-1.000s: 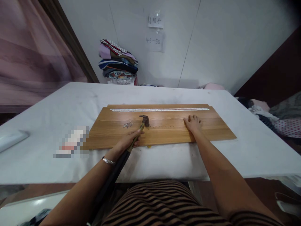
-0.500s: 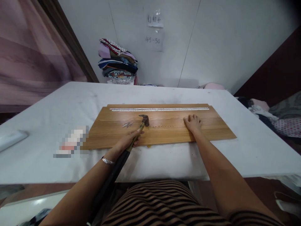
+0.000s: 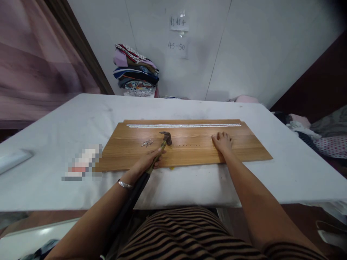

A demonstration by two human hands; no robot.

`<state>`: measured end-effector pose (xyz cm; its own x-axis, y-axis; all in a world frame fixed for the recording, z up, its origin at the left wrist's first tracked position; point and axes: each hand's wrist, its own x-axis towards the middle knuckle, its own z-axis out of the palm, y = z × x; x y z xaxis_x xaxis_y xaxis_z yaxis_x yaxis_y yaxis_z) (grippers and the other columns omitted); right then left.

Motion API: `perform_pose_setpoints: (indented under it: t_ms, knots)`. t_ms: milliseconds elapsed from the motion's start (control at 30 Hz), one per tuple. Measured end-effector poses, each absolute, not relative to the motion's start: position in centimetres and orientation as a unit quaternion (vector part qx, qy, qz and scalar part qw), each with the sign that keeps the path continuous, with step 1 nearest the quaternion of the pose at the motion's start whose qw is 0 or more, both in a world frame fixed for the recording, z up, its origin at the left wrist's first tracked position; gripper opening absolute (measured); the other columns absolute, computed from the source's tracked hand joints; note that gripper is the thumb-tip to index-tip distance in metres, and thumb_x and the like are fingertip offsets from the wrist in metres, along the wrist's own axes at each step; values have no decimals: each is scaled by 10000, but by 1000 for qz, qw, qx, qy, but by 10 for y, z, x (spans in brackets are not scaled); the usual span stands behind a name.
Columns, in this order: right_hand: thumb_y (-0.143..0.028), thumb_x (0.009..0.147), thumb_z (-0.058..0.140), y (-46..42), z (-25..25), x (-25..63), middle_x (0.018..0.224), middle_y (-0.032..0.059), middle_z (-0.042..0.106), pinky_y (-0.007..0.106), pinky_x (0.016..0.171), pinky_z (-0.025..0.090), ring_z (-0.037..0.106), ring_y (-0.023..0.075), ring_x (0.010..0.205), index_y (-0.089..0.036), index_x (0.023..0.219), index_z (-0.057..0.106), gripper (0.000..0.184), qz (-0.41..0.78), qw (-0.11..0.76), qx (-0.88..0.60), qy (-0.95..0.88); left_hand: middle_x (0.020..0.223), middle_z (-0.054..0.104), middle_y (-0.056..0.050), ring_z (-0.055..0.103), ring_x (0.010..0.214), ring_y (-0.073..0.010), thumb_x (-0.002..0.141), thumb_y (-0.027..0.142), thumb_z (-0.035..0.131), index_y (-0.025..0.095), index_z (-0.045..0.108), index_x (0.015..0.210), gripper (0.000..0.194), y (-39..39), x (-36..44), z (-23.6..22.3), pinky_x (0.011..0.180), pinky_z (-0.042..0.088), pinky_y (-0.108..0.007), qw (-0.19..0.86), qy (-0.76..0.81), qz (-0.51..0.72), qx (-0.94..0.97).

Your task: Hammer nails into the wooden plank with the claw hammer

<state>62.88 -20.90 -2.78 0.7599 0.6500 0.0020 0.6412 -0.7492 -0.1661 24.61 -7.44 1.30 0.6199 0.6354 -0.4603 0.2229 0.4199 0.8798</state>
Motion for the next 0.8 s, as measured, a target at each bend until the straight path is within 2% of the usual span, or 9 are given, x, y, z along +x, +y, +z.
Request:
perform_pose_setpoints:
  t_ms: [300,800]
  knots:
    - [-523,1092,322,-208,-33,633,1567,197,538,566,1183,324,413,353,1473,-201,1373,660,544,26,68,-935,-347,689,521,44,397,466,-73,798,645,805,127,708,1111,612,-76,247,16,481,255,-253,730,415,132,526]
    - [-525,1083,340,-208,-30,631,1573,189,534,576,1188,324,403,352,1486,-204,1361,658,530,34,79,-935,-343,689,532,48,412,460,-69,766,680,825,133,703,1087,646,-76,248,16,458,271,-237,728,411,130,533]
